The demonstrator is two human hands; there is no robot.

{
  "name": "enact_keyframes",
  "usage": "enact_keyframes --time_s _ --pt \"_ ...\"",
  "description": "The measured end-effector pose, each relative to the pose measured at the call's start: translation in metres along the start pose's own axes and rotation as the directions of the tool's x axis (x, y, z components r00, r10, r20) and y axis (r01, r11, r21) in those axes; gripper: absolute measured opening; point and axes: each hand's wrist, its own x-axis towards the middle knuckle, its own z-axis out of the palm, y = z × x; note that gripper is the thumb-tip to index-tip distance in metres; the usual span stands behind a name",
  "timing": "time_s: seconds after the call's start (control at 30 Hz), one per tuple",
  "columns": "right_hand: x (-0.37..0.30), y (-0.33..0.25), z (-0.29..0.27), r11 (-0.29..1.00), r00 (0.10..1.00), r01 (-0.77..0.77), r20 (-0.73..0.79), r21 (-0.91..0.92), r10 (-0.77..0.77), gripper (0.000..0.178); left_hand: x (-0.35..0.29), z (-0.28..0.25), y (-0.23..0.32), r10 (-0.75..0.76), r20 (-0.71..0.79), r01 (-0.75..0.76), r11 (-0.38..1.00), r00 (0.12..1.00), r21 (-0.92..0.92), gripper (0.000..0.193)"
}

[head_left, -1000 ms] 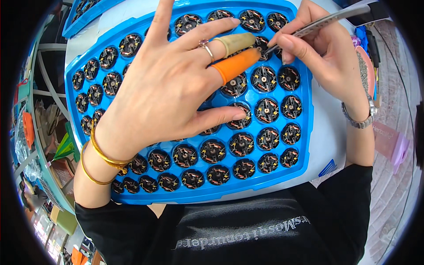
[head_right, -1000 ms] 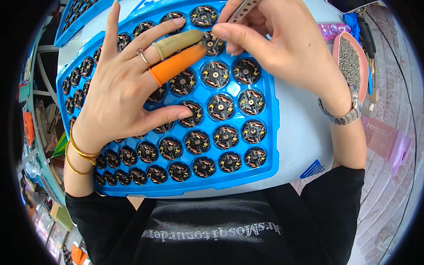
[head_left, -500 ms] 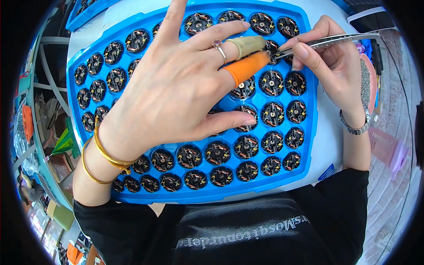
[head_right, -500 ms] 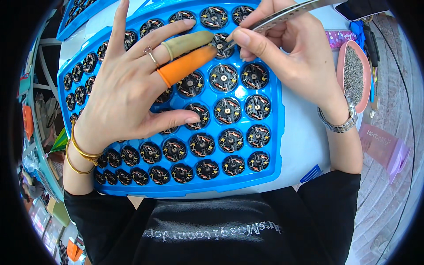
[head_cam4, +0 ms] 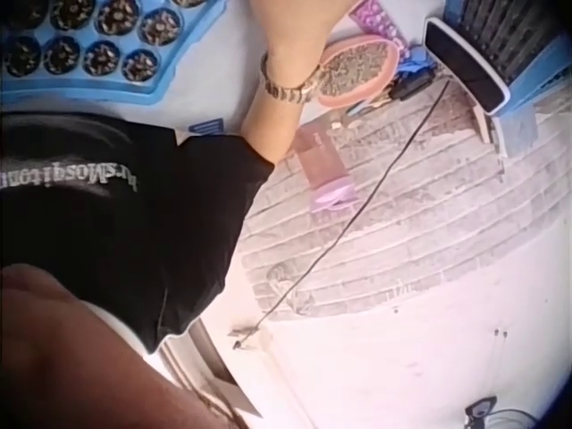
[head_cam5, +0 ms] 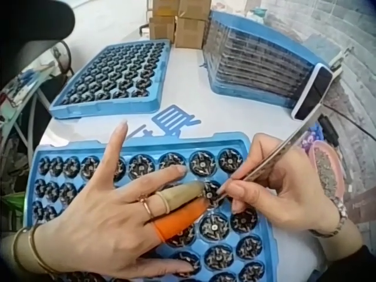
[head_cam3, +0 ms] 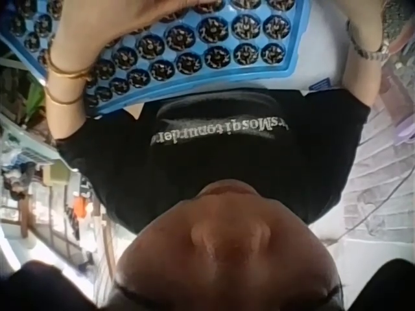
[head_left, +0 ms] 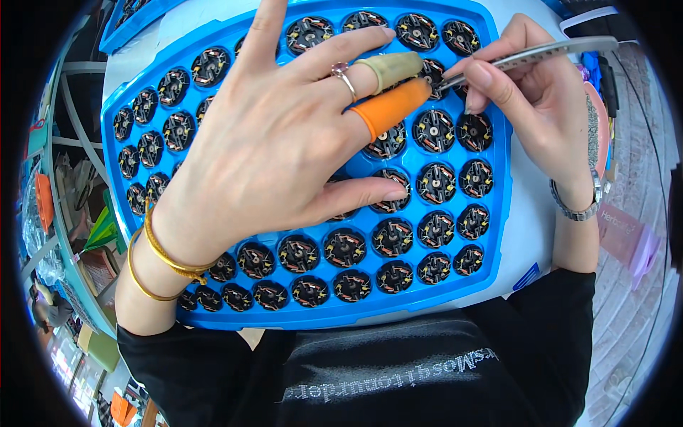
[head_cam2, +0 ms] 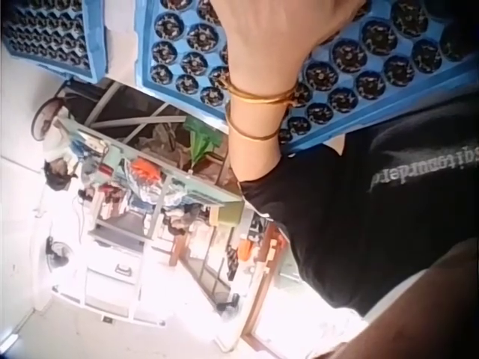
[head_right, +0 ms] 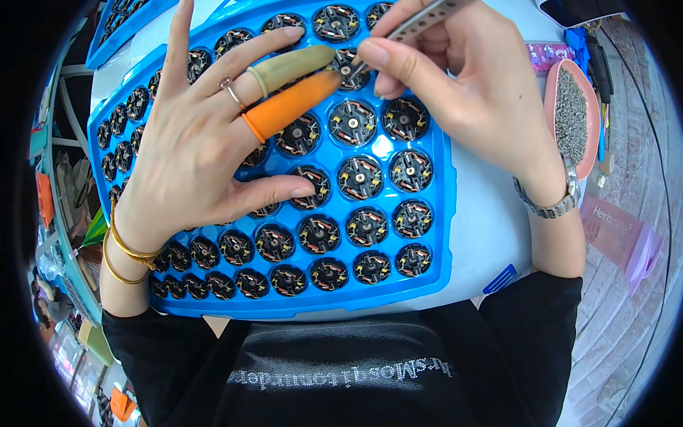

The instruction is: The person assembles small electronic components by picking them from a storage box with tweezers and placing them into a blue grid tray.

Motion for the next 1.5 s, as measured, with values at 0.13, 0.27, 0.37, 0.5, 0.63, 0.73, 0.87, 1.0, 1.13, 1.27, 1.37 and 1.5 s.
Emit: enact_keyframes --time_s 0.13,0.27,0.37,0.5,0.63,0.73,0.87,1.0,1.13,1.27,1.37,1.5 --pt "0.009 -0.006 -0.001 0.986 0.998 -0.068 0.025 0.151 0.065 0.012 -0.004 0.002 0.0 0.018 -0.002 -0.018 1.0 1.0 -0.011 0.073" --pt "0.017 -0.007 -0.003 0.953 0.985 -0.17 0.083 0.251 0.154 0.014 -0.008 0.006 0.0 0.03 0.001 -0.03 0.999 1.0 -0.018 0.074" --pt "0.028 0.009 -0.003 0.958 0.985 -0.161 0.102 0.239 0.14 0.015 -0.009 0.003 0.002 0.046 -0.006 -0.046 0.999 0.999 -0.018 0.074" --pt "0.05 0.053 0.007 0.498 0.665 0.589 -0.031 0.637 -0.746 0.018 -0.005 0.002 0.003 0.062 -0.017 -0.063 0.998 0.998 -0.012 0.074" --pt "0.055 0.053 0.012 0.381 0.61 0.624 -0.12 0.682 -0.783 0.018 0.0 -0.001 0.005 0.057 -0.019 -0.057 0.998 0.998 0.007 0.075" --pt "0.006 -0.016 -0.001 0.919 0.98 -0.147 -0.071 0.366 0.185 0.018 0.007 -0.004 0.008 0.049 -0.03 -0.049 0.999 0.998 0.02 0.075" --pt "0.001 0.012 -0.002 0.935 0.998 -0.048 -0.012 0.351 0.056 0.019 0.013 -0.006 0.008 0.055 -0.043 -0.053 0.998 0.998 0.034 0.075" --pt "-0.001 0.014 0.001 0.988 0.999 0.042 -0.018 0.15 -0.04 0.012 0.013 0.0 0.006 0.048 -0.083 -0.048 0.999 0.995 0.01 0.081" --pt "-0.002 0.014 0.004 0.991 0.999 0.044 -0.029 0.13 -0.04 0.012 0.012 -0.003 0.006 0.087 -0.083 -0.081 0.994 0.993 0.076 0.082" --pt "-0.002 0.013 0.006 0.99 0.998 0.057 -0.041 0.126 -0.052 0.012 0.009 0.0 0.003 0.096 -0.118 -0.09 0.995 0.988 0.052 0.082" --pt "-0.002 0.015 0.0 0.98 0.998 0.055 -0.033 0.192 -0.05 0.013 0.013 0.001 -0.001 0.016 -0.102 -0.033 0.985 0.995 -0.17 0.082" --pt "-0.009 0.01 -0.01 0.966 0.994 0.061 -0.1 0.252 -0.037 0.018 0.013 -0.008 -0.003 -0.015 -0.016 0.009 0.95 1.0 -0.313 0.073"
